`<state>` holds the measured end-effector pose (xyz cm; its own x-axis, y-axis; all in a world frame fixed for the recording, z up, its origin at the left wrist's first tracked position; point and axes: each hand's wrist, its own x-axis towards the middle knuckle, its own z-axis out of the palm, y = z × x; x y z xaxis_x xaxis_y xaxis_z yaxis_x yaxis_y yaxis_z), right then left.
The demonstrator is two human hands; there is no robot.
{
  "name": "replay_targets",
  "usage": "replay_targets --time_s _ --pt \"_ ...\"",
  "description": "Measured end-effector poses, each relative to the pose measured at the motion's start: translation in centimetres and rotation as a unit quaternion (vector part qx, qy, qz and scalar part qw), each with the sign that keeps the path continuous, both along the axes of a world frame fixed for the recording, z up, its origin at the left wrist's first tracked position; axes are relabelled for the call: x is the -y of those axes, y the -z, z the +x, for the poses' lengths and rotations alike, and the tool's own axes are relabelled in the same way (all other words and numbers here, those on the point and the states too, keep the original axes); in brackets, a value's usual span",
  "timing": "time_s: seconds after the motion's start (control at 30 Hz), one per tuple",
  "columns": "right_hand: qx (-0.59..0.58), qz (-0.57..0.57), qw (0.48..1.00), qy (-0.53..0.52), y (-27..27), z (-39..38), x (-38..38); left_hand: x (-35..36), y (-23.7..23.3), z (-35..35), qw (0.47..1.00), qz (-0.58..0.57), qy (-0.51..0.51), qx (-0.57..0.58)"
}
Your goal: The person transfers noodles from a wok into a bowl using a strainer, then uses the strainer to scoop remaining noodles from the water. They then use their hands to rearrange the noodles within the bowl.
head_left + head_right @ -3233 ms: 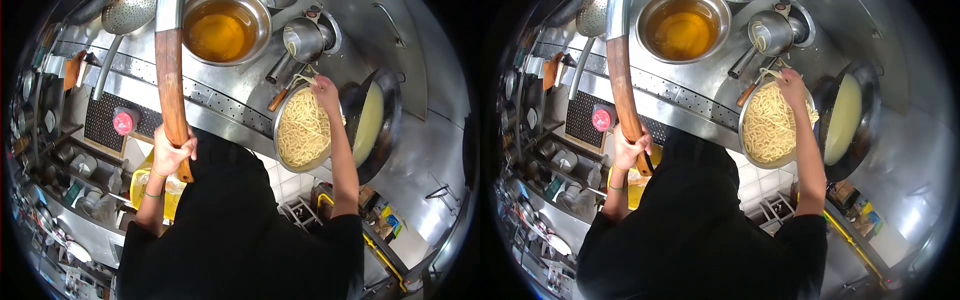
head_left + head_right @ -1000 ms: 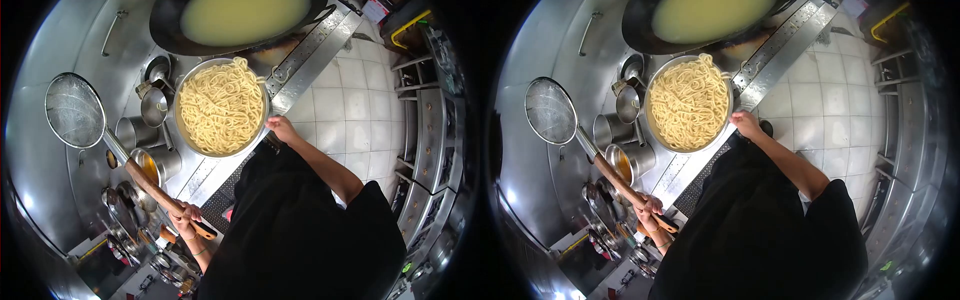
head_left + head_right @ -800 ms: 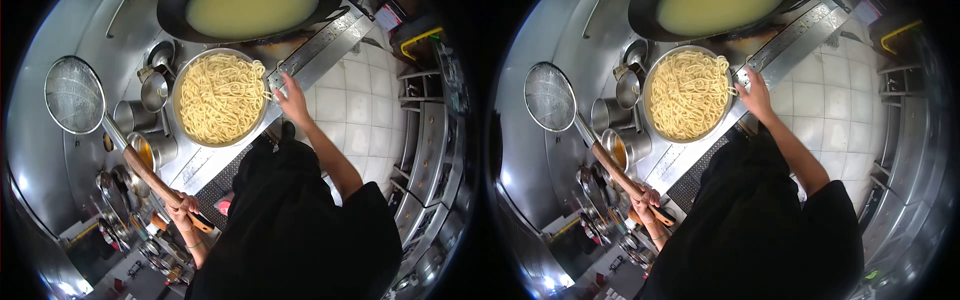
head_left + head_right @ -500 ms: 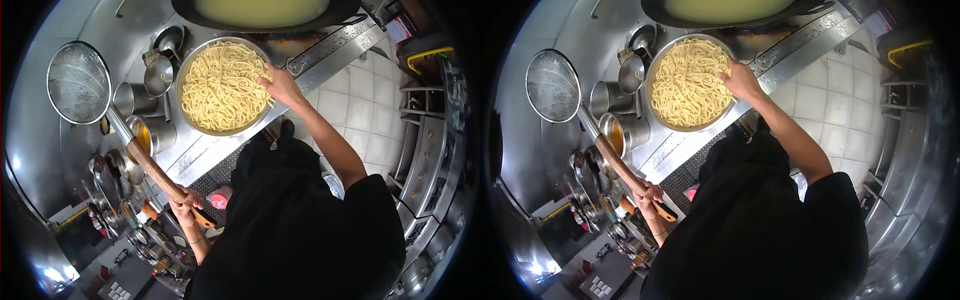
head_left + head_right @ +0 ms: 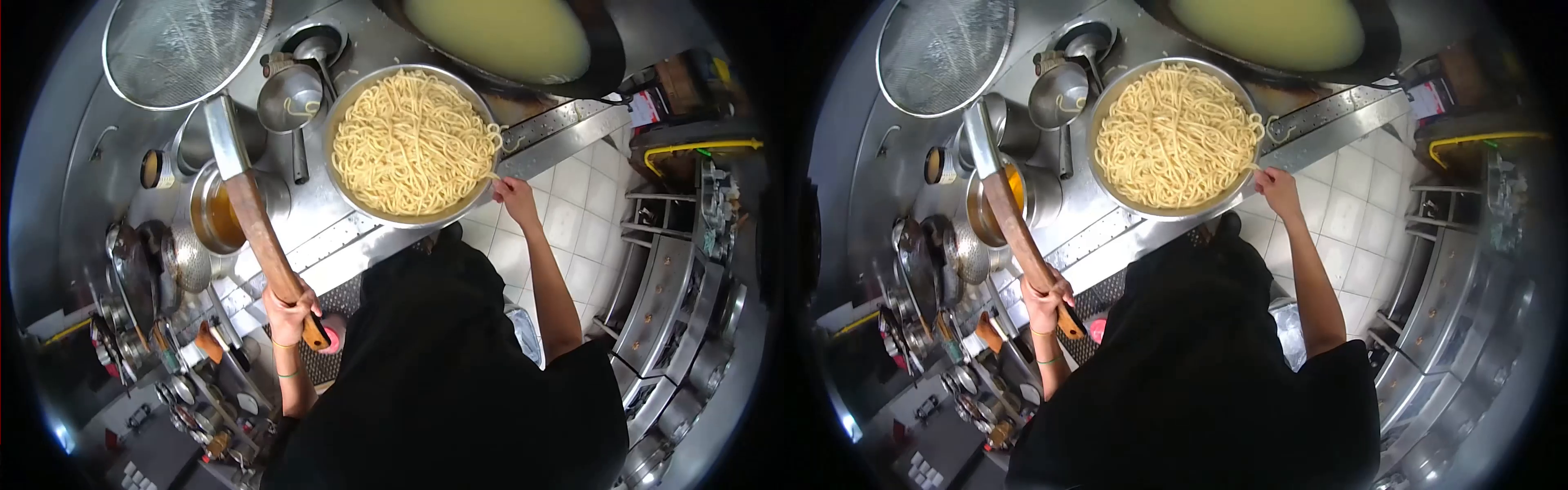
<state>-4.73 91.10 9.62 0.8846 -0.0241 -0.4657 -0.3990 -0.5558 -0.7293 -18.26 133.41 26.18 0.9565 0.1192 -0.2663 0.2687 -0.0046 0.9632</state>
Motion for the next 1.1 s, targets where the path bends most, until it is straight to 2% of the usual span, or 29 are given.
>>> replay_targets --time_s 0.07,0.13,0.2,0.23,0.3,0.33,0.4,0.47,0.53,0.67,0.73,0.77,0.9,0.97,1.0,1.07,1.1 --pt "-0.014 -0.007 1.000 0.025 -3.5 0.4 -0.9 -1.0 0.6 1.0 1.000 0.001 0.004 -0.007" --pt "0.126 0.212 0.968 0.049 -9.1 0.2 -2.9 -1.8 1.1 1.9 0.997 0.041 0.067 -0.022" --pt "0.224 0.220 0.946 0.082 -13.6 0.3 -3.7 -1.9 1.6 2.8 0.996 0.008 0.076 -0.040" --pt "0.223 0.214 0.947 0.089 -13.9 0.0 -3.4 -1.9 1.8 3.3 0.995 -0.004 0.098 -0.037" --pt "0.315 -0.038 0.935 0.156 -14.1 -0.6 -2.2 -1.5 1.9 4.4 0.991 -0.018 0.130 -0.030" --pt "0.313 -0.044 0.935 0.161 -13.6 -1.1 -2.0 -1.4 1.9 4.8 0.990 -0.022 0.136 -0.032" --pt "0.267 -0.189 0.940 0.100 -11.1 -2.3 -2.0 -1.3 2.0 5.6 0.982 0.022 0.187 -0.026" --pt "0.293 -0.197 0.934 0.053 -9.1 -3.1 -4.2 -1.0 1.6 5.9 0.980 0.009 0.194 -0.034" --pt "0.213 -0.229 0.948 0.057 -8.0 -2.9 -5.9 -0.7 1.3 6.2 0.977 0.014 0.209 -0.029" --pt "0.142 -0.251 0.957 0.024 -5.8 -2.2 -7.3 -0.9 1.4 5.9 0.972 0.018 0.233 -0.039" --pt "0.138 -0.274 0.945 -0.117 -5.4 -2.5 -7.8 -1.2 1.8 5.3 0.971 0.031 0.236 -0.038" --pt "0.083 -0.241 0.953 -0.163 -5.5 -2.8 -7.6 -1.3 1.9 5.1 0.969 0.045 0.238 -0.037" --pt "0.041 -0.163 0.977 -0.132 -6.7 -2.8 -7.4 -1.0 1.6 4.4 0.972 0.039 0.220 -0.071" --pt "0.120 -0.243 0.961 -0.055 -6.1 -2.5 -7.6 -1.2 1.8 3.9 0.974 0.030 0.212 -0.071" --pt "0.121 -0.242 0.961 -0.053 -5.9 -2.5 -7.7 -1.1 1.9 4.0 0.976 0.021 0.205 -0.063" --pt "0.127 -0.232 0.954 -0.143 -5.1 -2.2 -8.2 -1.3 2.1 4.0 0.979 0.018 0.196 -0.057" --pt "0.128 -0.231 0.954 -0.142 -5.5 -2.4 -8.4 -1.5 2.1 3.9 0.981 0.014 0.186 -0.054"
